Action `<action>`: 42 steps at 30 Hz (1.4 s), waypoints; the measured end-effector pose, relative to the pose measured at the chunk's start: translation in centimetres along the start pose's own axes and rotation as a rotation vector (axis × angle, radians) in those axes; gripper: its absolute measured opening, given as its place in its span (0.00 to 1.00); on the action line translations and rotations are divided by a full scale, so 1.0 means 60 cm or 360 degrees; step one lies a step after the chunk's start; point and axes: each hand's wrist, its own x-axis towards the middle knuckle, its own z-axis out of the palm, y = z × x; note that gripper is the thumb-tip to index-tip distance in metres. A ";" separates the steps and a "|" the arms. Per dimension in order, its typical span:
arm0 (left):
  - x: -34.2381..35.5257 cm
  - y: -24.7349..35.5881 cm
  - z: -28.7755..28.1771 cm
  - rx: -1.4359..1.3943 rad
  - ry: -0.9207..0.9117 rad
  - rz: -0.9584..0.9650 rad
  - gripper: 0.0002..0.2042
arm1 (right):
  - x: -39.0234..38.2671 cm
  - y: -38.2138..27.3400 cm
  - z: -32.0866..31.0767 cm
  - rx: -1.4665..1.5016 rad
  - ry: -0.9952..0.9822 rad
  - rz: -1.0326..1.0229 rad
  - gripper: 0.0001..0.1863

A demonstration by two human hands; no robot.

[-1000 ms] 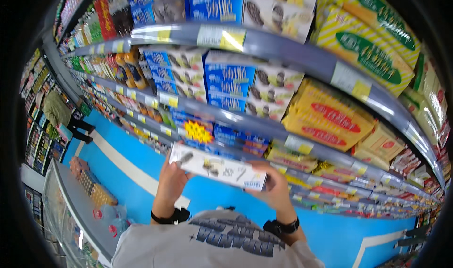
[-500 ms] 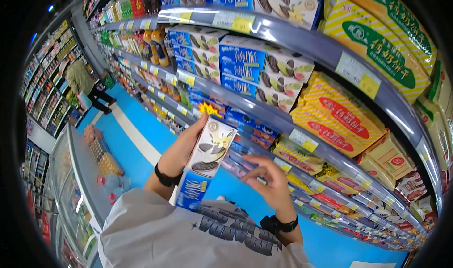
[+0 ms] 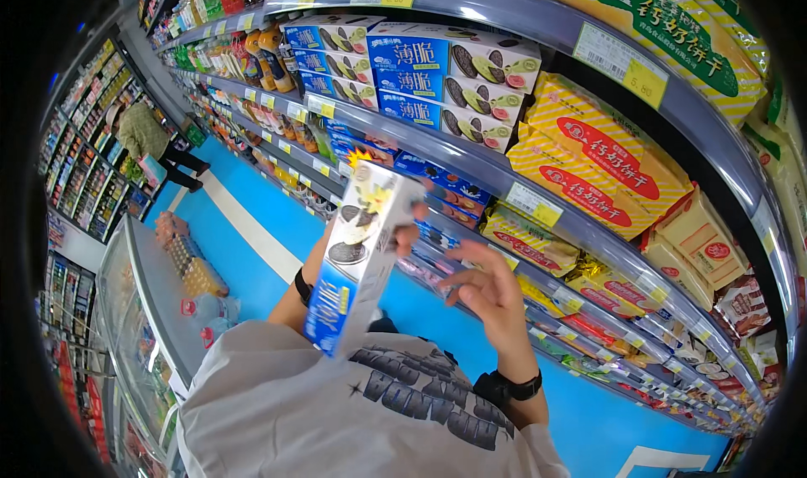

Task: Checking store inventory by matching physical products on shelves to an inventory log and recording data.

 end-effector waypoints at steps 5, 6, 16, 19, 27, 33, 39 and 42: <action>-0.007 -0.054 -0.014 0.0329 0.0151 -0.0702 0.26 | 0.016 -0.056 0.000 -0.0482 0.0060 -0.0301 0.42; -0.013 -0.074 -0.017 0.0317 0.0205 -0.0766 0.26 | 0.022 -0.066 -0.001 -0.0896 -0.0261 -0.0333 0.43; -0.086 -0.031 0.033 0.0445 0.0453 -0.0961 0.29 | 0.005 -0.093 0.027 -0.1510 -0.0477 -0.0317 0.32; -0.115 0.053 -0.016 0.1180 -0.0176 -0.0587 0.33 | -0.001 -0.091 0.034 -0.1488 -0.0114 -0.0521 0.30; -0.113 0.143 0.043 0.2094 0.0077 -0.0274 0.26 | 0.012 -0.128 0.100 -0.1599 -0.0242 -0.0064 0.33; -0.076 0.169 0.077 0.2028 -0.0022 0.0095 0.29 | 0.037 -0.140 0.127 -0.1651 -0.0042 0.0322 0.34; -0.073 0.265 0.067 0.1531 0.0045 0.0452 0.20 | 0.110 -0.283 0.129 -0.2287 0.0575 -0.0927 0.26; -0.086 0.301 0.043 0.1537 0.0130 0.0414 0.13 | 0.170 -0.412 0.131 -0.2399 0.0968 -0.1105 0.25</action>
